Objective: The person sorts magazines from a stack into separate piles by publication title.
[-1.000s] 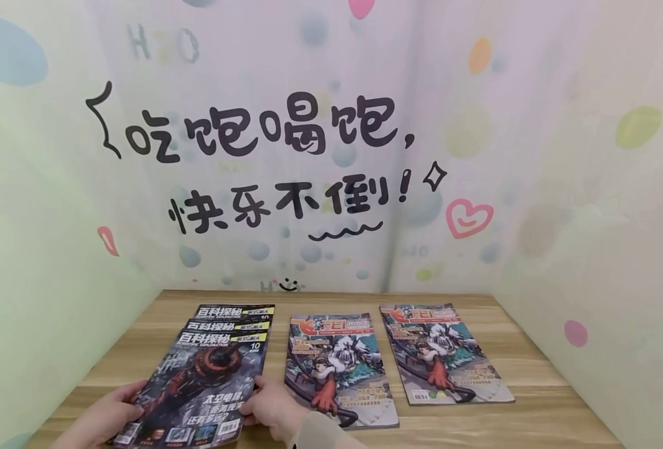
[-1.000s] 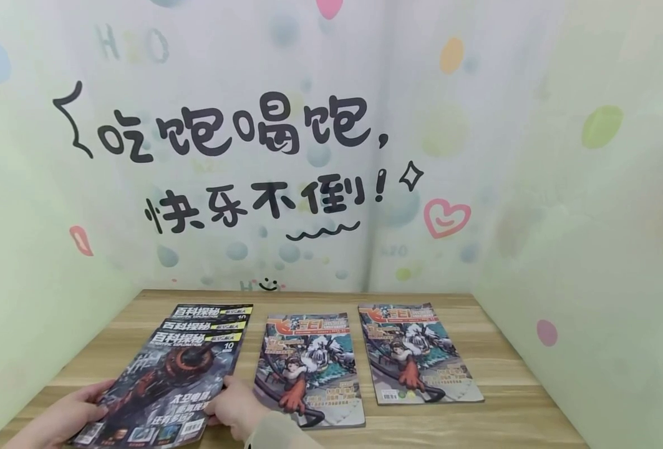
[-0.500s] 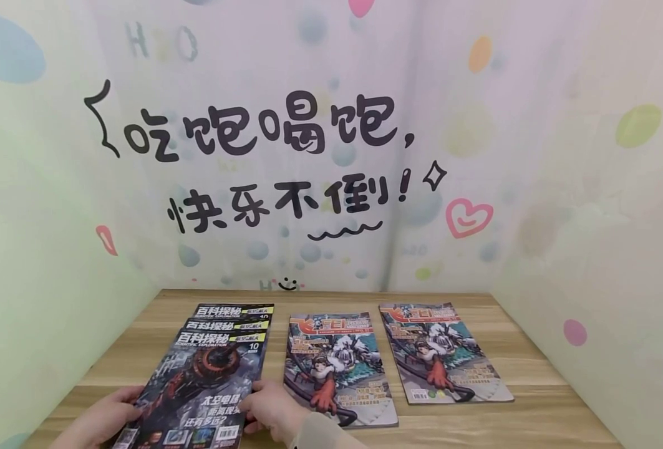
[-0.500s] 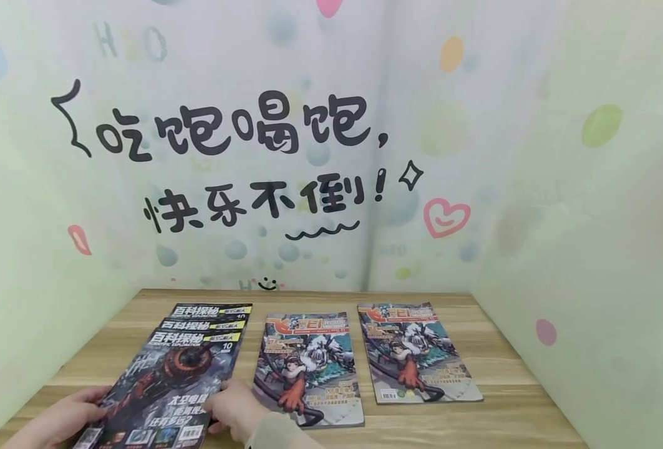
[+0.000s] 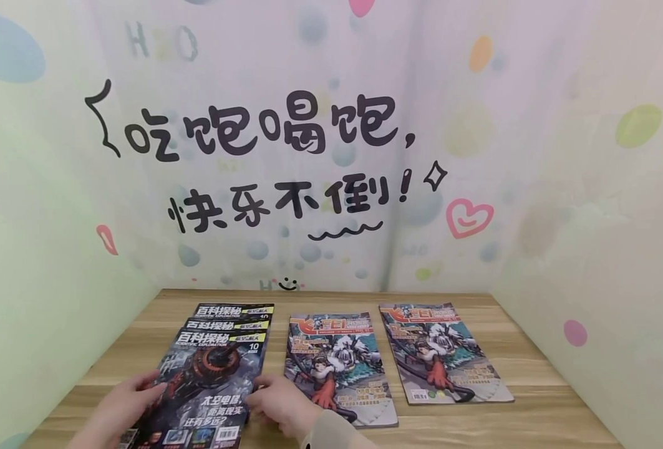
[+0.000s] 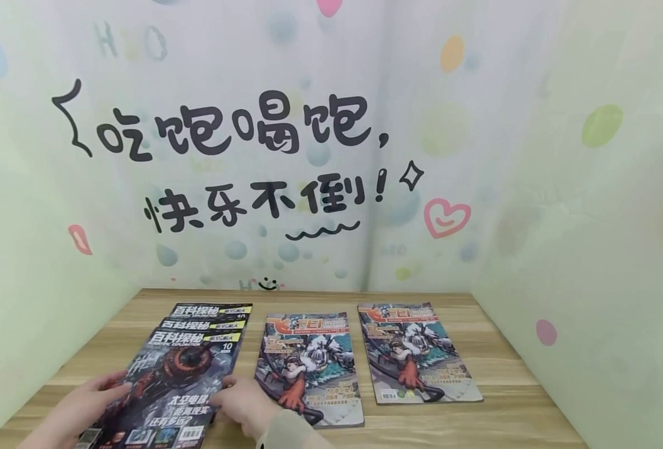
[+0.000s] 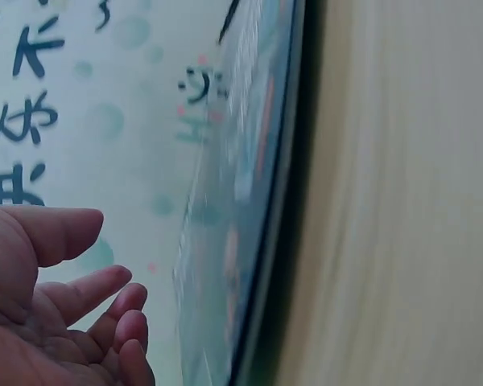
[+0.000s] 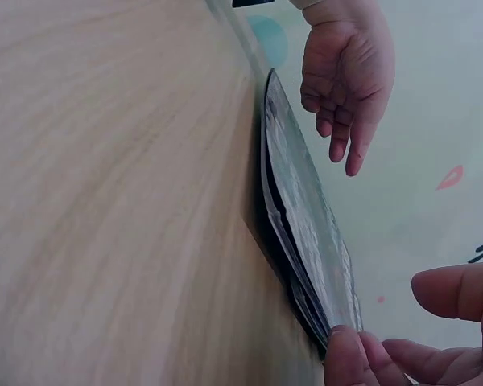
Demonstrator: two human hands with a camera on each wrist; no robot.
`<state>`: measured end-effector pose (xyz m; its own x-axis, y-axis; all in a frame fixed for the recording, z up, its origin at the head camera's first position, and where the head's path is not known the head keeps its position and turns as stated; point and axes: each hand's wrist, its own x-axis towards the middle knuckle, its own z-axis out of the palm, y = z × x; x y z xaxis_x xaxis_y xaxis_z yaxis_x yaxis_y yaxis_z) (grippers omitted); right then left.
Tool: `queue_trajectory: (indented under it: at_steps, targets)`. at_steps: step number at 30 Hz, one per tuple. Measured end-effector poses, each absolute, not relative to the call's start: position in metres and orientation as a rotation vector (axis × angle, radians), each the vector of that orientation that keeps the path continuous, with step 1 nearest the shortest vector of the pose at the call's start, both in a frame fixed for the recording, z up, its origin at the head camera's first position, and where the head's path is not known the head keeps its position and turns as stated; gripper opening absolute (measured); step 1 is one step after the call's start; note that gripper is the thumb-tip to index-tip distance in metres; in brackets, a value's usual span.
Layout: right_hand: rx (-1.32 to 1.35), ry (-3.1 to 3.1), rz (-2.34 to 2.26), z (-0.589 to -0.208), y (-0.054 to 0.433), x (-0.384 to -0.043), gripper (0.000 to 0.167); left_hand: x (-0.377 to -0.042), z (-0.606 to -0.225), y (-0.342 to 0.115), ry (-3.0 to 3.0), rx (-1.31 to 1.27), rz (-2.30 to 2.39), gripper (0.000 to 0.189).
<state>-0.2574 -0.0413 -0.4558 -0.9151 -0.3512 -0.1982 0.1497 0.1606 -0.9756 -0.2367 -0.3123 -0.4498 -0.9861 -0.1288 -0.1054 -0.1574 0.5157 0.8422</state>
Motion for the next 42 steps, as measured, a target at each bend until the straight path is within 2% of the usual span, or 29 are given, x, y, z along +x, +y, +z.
queue_trajectory:
  at_steps: [9, 17, 23, 33, 42]
  targets:
    - [-0.313, 2.175, -1.807, -0.457, -0.01, -0.268, 0.038, -0.24, -0.441, -0.259, 2.765, -0.225, 1.519, 0.056]
    - [-0.226, 2.212, -1.752, -0.455, 0.03, -0.282, 0.033, -0.253, -0.439, -0.197, 2.665, -0.178, 1.583, 0.053]
    - [-0.214, 2.187, -1.816, -0.454, 0.062, -0.291, 0.038, -0.261, -0.439, -0.16, 2.661, -0.085, 1.616, 0.044]
    - [-0.169, 2.374, -1.819, -0.464, 0.104, -0.302, 0.044, -0.272, -0.451, -0.12, 2.604, 0.043, 1.83, 0.048]
    - [-0.032, 2.561, -1.748, -0.468, 0.133, -0.306, 0.046, -0.276, -0.462, -0.101, 2.567, -0.008, 1.906, 0.052]
